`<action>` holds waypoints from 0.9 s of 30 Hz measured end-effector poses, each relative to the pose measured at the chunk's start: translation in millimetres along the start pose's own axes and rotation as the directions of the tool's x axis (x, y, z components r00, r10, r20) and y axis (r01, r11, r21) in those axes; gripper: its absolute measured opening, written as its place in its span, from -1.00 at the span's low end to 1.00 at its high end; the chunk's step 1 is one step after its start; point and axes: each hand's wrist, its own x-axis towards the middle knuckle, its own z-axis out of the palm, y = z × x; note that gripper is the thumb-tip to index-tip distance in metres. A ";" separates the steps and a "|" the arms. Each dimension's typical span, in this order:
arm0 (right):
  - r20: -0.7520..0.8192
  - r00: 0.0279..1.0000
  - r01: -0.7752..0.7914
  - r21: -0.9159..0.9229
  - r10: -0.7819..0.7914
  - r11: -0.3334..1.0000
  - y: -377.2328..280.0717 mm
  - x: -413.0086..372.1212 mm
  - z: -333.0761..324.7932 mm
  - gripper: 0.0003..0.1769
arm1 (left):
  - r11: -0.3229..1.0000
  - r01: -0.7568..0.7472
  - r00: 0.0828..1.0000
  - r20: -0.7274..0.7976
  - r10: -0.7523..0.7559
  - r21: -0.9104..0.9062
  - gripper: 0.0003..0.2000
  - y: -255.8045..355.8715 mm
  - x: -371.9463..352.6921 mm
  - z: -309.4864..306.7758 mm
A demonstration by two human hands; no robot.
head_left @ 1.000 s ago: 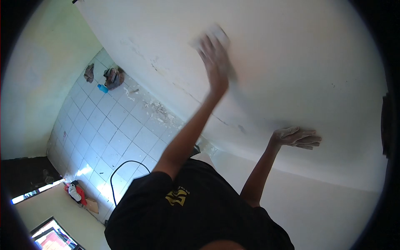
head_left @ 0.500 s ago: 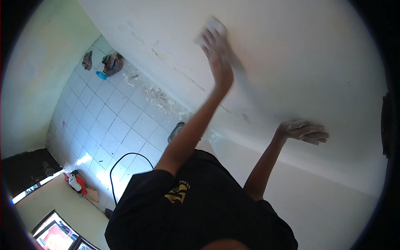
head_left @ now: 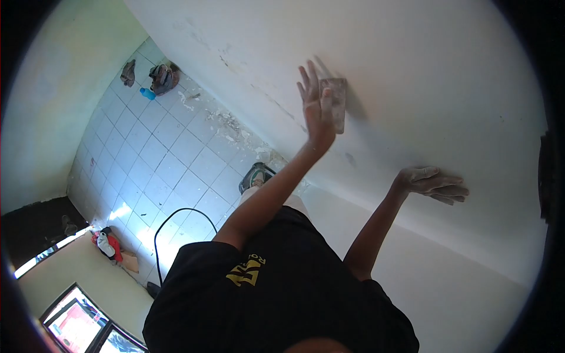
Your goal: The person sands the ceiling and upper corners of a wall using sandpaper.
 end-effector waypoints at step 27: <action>-0.074 0.997 -0.007 0.063 0.012 0.998 -0.6 5.1 4.4 -0.28 | 0.925 0.330 0.905 0.342 -0.254 -0.186 -0.71 -32.4 -39.9 -49.7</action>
